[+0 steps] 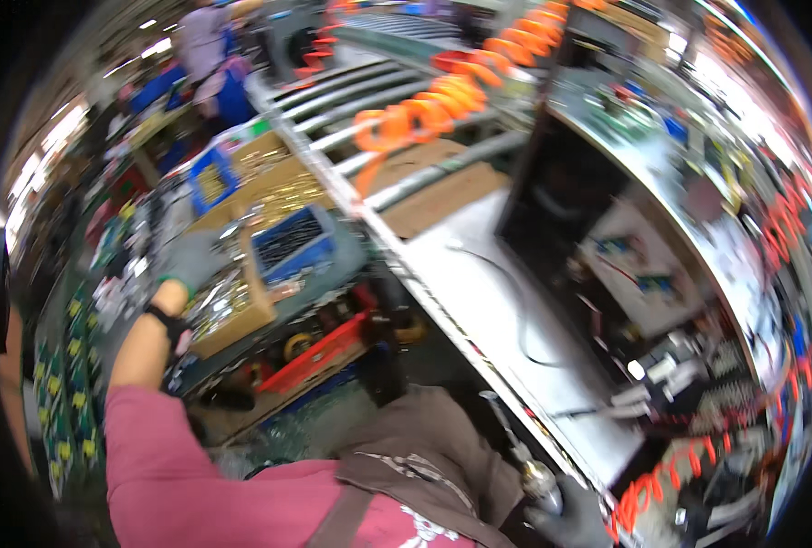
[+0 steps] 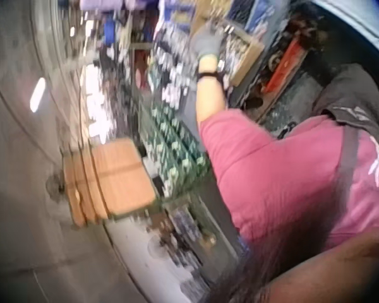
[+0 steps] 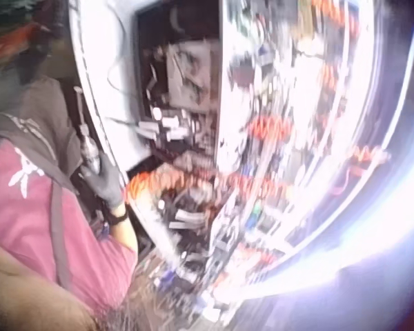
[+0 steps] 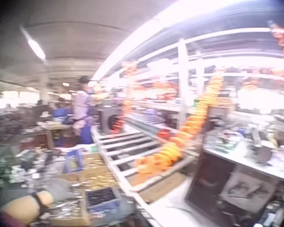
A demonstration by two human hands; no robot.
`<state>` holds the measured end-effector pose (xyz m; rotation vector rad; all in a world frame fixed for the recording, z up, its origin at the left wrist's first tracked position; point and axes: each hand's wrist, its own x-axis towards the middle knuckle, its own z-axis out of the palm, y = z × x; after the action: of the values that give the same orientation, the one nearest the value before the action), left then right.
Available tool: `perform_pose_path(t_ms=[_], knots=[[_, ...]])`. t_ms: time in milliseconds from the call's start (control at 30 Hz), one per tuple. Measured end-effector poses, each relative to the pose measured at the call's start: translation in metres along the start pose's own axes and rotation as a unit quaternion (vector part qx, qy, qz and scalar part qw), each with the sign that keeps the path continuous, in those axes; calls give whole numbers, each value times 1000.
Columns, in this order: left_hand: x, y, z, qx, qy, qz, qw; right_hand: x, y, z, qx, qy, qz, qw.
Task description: Assembling internal electrical components and wiring into a DC inverter housing on an assembly line.
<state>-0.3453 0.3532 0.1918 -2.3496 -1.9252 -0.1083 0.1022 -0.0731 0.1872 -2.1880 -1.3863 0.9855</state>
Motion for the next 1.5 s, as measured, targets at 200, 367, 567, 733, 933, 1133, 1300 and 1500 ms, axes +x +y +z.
perform_pose_path(t_ms=[200, 367, 567, 733, 933, 1133, 1300, 1500], knots=[[1, -16, 4, 29, 79, 38, 996, 7, 23, 14, 7, -4, -24, 1000], [-4, -33, -29, -40, 229, 36, 972, 9, 30, -17, -153, 69, -34, 985], [-59, 139, -82, -467, 34, 179, 865, 22, 62, -43, -227, 71, 47, 970], [-68, 291, -50, -339, -166, 423, 824, 44, 74, -44, -263, 60, 44, 962], [-31, 376, 3, -281, -199, 508, 789, 39, 63, -35, -286, 86, 5, 954], [-10, 421, 22, -273, -239, 553, 750, 16, 15, -59, -368, 86, 79, 922], [-6, 434, 35, -320, -323, 551, 700, 18, 33, -55, -315, 127, 78, 937], [-12, 403, 35, -343, -351, 462, 739, 33, 66, -56, -287, 117, 98, 946]])
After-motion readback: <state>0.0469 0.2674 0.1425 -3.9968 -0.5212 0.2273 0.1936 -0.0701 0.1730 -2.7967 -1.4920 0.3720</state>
